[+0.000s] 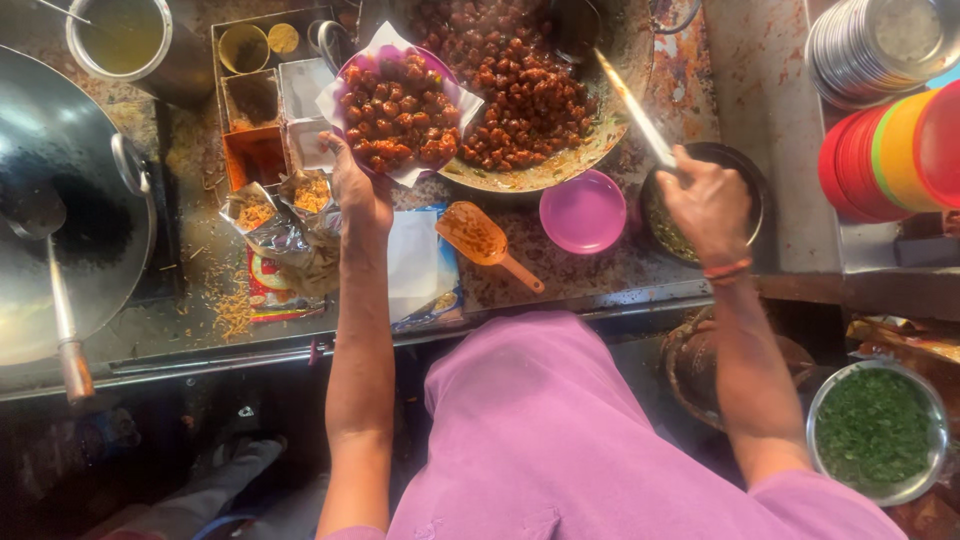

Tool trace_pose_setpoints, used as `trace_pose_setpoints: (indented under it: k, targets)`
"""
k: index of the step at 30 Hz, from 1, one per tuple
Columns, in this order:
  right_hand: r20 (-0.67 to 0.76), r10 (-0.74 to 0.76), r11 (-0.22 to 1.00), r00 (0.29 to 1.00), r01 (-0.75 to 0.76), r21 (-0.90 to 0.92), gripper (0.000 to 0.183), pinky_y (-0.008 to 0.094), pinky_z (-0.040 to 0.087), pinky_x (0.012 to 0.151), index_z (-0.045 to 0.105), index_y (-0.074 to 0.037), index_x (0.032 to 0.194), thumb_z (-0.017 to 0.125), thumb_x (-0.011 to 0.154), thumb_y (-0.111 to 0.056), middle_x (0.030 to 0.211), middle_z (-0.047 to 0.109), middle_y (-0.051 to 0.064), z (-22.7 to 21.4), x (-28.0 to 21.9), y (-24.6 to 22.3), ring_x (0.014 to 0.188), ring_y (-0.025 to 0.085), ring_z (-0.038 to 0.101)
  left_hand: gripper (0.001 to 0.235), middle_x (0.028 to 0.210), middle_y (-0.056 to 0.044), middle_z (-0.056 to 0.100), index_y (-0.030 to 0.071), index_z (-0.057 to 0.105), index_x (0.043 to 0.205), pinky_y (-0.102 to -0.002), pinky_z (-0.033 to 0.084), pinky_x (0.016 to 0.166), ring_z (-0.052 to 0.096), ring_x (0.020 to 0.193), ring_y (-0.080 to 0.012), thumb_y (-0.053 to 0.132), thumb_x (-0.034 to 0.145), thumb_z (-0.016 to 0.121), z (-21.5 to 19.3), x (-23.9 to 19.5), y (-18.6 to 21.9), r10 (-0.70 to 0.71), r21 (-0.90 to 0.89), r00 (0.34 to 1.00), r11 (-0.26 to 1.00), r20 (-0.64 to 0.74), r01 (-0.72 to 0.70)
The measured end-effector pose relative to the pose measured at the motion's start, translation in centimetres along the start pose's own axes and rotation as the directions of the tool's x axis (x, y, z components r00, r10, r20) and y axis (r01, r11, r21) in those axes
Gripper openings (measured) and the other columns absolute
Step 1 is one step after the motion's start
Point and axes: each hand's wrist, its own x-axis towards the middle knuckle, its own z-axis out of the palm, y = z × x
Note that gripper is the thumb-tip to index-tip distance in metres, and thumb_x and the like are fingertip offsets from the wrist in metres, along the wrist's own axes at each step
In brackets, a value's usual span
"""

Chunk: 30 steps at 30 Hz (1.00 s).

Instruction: The person prepares and serves portions of fried food into small plates and foil packets, using a large metal ladle to scoop items from a wok, and subsequently adds oil to a clean wok to begin another cooking cycle.

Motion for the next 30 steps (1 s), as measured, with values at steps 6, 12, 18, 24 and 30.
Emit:
trace_pose_setpoints:
  k: [6, 12, 18, 24, 30]
  targets:
    - [-0.07, -0.015, 0.977, 0.997, 0.03, 0.211, 0.048, 0.044, 0.056, 0.075, 0.072, -0.015, 0.134, 0.08, 0.092, -0.036, 0.095, 0.073, 0.025, 2.2, -0.6, 0.5, 0.085, 0.033, 0.074, 0.07, 0.149, -0.013, 0.053, 0.005, 0.039, 0.152, -0.045, 0.054, 0.111, 0.057, 0.134, -0.0272, 0.055, 0.103, 0.042, 0.1, -0.4, -0.2, 0.012, 0.024, 1.0, 1.0, 0.015, -0.013]
    - [0.095, 0.176, 0.843, 0.98, -0.199, 0.499, 0.044, 0.027, 0.045, 0.052, 0.069, -0.014, 0.14, 0.075, 0.097, -0.021, 0.072, 0.069, 0.008, -3.7, -5.2, -0.4, 0.056, 0.008, 0.057, 0.068, 0.148, -0.012, 0.054, 0.007, 0.04, 0.151, -0.046, 0.053, 0.112, 0.057, 0.134, -0.0277, 0.055, 0.103, 0.042, -0.4, -0.6, -0.7, 0.007, 0.066, 1.0, 0.998, 0.009, -0.008]
    - [0.142, 0.098, 0.699, 0.985, -0.17, 0.694, 0.045, 0.021, 0.039, 0.047, 0.066, -0.011, 0.143, 0.072, 0.098, -0.011, 0.073, 0.063, 0.0, -7.1, -8.6, -0.6, 0.054, 0.003, 0.051, 0.068, 0.144, -0.013, 0.057, 0.009, 0.041, 0.15, -0.048, 0.056, 0.109, 0.061, 0.131, -0.0285, 0.057, 0.102, 0.039, 1.4, 0.6, -3.1, 0.025, 0.06, 0.995, 0.998, 0.094, -0.031]
    - [0.007, -0.027, 0.81, 1.0, 0.018, 0.586, 0.049, 0.02, 0.047, 0.056, 0.067, -0.012, 0.143, 0.075, 0.095, -0.007, 0.087, 0.073, 0.003, -7.9, -10.3, -1.6, 0.066, 0.003, 0.059, 0.072, 0.143, -0.015, 0.058, 0.005, 0.042, 0.148, -0.049, 0.057, 0.107, 0.062, 0.129, -0.0295, 0.06, 0.102, 0.037, 3.3, 0.1, -3.9, -0.057, 0.088, 0.993, 0.995, 0.099, 0.049]
    - [-0.154, -0.028, 0.999, 0.988, 0.031, 0.013, 0.047, 0.045, 0.052, 0.067, 0.074, -0.019, 0.14, 0.083, 0.094, -0.029, 0.084, 0.071, 0.024, -5.9, -6.9, -2.1, 0.069, 0.033, 0.067, 0.076, 0.139, -0.016, 0.058, 0.005, 0.041, 0.146, -0.054, 0.057, 0.097, 0.063, 0.123, -0.0321, 0.063, 0.097, 0.036, 3.2, -0.4, -3.0, -0.112, 0.145, 0.992, 0.984, 0.064, 0.102]
